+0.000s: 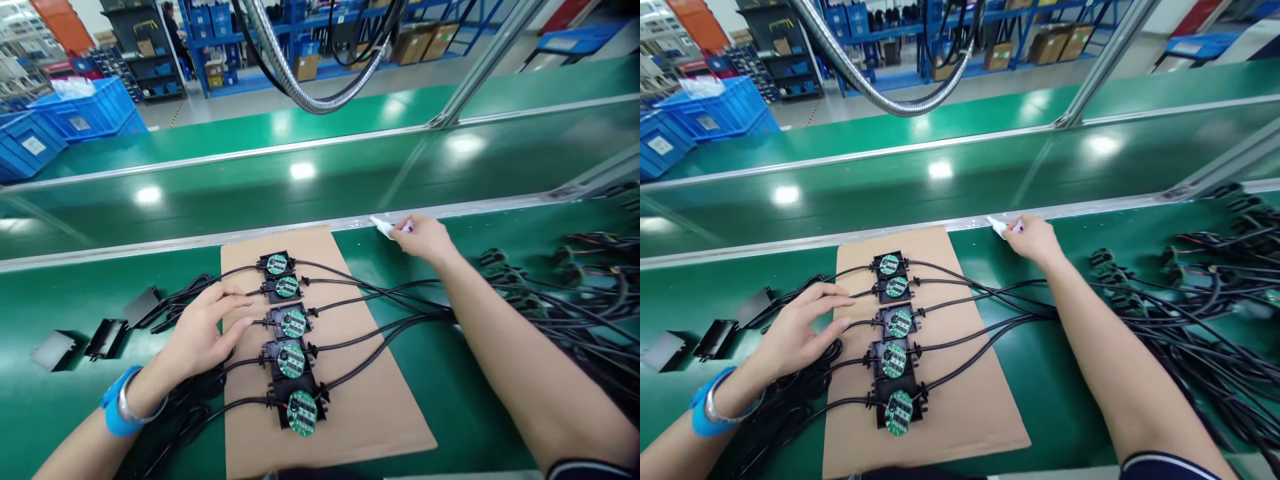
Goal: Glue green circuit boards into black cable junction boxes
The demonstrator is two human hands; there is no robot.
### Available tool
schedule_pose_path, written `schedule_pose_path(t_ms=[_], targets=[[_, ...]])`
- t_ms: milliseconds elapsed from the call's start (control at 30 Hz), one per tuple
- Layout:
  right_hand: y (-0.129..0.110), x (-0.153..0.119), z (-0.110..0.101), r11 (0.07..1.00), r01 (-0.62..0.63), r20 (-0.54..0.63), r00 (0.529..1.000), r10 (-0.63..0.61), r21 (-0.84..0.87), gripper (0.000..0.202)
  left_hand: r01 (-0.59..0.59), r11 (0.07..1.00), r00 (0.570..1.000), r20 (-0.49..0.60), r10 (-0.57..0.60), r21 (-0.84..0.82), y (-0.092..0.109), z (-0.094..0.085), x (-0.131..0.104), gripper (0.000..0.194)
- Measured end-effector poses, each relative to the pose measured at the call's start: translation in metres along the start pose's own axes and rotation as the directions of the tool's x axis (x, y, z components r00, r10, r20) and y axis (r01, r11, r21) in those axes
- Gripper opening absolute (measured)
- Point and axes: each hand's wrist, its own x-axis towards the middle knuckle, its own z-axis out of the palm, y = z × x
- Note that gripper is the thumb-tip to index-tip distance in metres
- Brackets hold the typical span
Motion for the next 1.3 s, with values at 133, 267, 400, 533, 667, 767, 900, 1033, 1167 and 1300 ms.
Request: schedule_pose_path(t_ms=[133,267,400,533,667,767,900,1033,1167,1300], targets=[[-0.074,-0.045,0.004,0.972,-0.064,-0.004,0.998,0.067,0.228,0.018,0.148,0.885,0.984,0.152,-0.089,-0.442,0.024,0.019,0.037,0.033],[-0.166,-0.097,0.01,0.796,0.152,-0.117,0.988,-0.102,0.586,0.025,0.261,0.492,0.962,0.183,-0.201,-0.831,0.047,0.048,0.071,0.054],[-0.21,-0.127,0.0,0.529,0.328,-0.084,0.898,-0.433,0.783,0.018,0.205,0.451,0.94,0.047,-0.337,-0.869,0.056,0.048,0.067,0.056],[-0.213,-0.131,-0.006,0.469,0.1,0.067,0.942,-0.328,0.877,0.032,0.168,0.62,0.939,-0.067,-0.338,-0.766,0.059,0.03,0.037,0.052],[-0.219,-0.134,-0.001,0.591,-0.044,0.346,0.844,-0.41,0.806,0.045,0.114,0.711,0.939,-0.158,-0.304,-0.694,0.066,0.027,0.015,0.046],[-0.223,-0.142,0.007,0.605,0.072,0.3,0.818,-0.491,0.793,0.055,0.167,0.627,0.959,-0.021,-0.281,-0.761,0.065,0.035,0.008,0.045],[-0.22,-0.147,0.02,0.597,0.046,0.311,0.82,-0.481,0.801,0.058,0.23,0.551,0.968,0.13,-0.214,-0.802,0.057,0.045,0.005,0.054],[-0.211,-0.142,0.023,0.602,0.129,0.233,0.842,-0.486,0.788,0.048,0.189,0.608,0.967,0.039,-0.251,-0.771,0.047,0.043,0.013,0.055],[-0.204,-0.138,0.018,0.508,0.398,-0.018,0.8,-0.6,0.764,0.034,0.146,0.673,0.948,-0.091,-0.304,-0.725,0.038,0.04,0.024,0.055],[-0.209,-0.141,0.027,0.593,0.317,0.039,0.861,-0.508,0.74,0.023,0.204,0.58,0.952,0.022,-0.305,-0.789,0.025,0.053,0.025,0.057]])
